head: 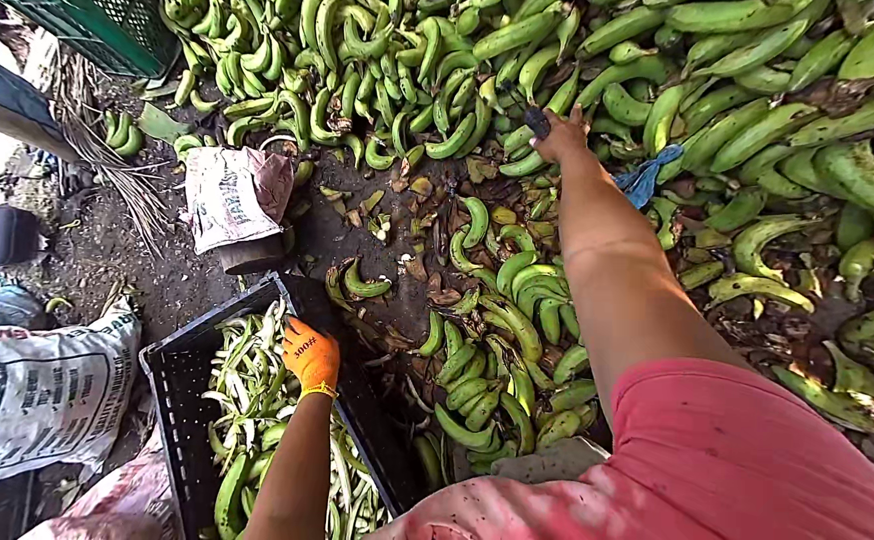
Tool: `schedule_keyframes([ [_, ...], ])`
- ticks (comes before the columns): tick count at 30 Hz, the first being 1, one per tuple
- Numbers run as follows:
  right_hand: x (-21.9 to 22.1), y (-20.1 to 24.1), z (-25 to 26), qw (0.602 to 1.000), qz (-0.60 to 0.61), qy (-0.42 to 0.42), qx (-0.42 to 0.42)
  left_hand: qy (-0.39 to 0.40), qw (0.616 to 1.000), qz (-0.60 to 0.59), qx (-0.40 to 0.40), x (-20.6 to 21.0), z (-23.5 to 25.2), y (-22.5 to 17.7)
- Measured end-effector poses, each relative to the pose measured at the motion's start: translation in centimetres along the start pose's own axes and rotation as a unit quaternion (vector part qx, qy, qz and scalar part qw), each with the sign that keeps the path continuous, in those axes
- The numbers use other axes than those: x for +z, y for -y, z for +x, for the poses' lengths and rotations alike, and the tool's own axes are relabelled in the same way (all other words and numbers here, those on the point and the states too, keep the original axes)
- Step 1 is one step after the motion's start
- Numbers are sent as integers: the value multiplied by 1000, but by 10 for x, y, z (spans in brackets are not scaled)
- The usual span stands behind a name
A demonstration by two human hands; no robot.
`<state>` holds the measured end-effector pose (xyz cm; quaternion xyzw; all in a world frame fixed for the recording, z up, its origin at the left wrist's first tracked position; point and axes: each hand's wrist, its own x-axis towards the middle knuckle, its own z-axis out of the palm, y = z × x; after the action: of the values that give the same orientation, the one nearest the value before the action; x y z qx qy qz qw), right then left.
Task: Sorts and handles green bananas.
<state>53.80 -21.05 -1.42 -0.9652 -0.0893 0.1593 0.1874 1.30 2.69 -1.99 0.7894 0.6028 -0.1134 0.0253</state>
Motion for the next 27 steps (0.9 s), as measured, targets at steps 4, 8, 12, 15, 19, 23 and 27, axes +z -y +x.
schedule_keyframes([
  [4,-8,4,1,999,13,-19,35,-7,1000,8,1,1,3,2],
  [8,-8,-13,7,999,30,-1,28,-1,1000,8,-3,1,2,0],
  [12,-16,-15,8,999,-10,50,-3,-1,1000,5,1,2,3,-1],
  [15,-15,-14,4,998,-25,55,15,0,1000,-3,2,3,4,0],
  [19,-12,-14,5,997,-42,51,34,4,1000,-5,4,3,6,1],
  [23,-10,-9,2,997,-44,55,35,8,1000,-3,0,0,6,-1],
  [27,8,-14,-7,999,-4,7,49,13,1000,10,0,1,8,-1],
])
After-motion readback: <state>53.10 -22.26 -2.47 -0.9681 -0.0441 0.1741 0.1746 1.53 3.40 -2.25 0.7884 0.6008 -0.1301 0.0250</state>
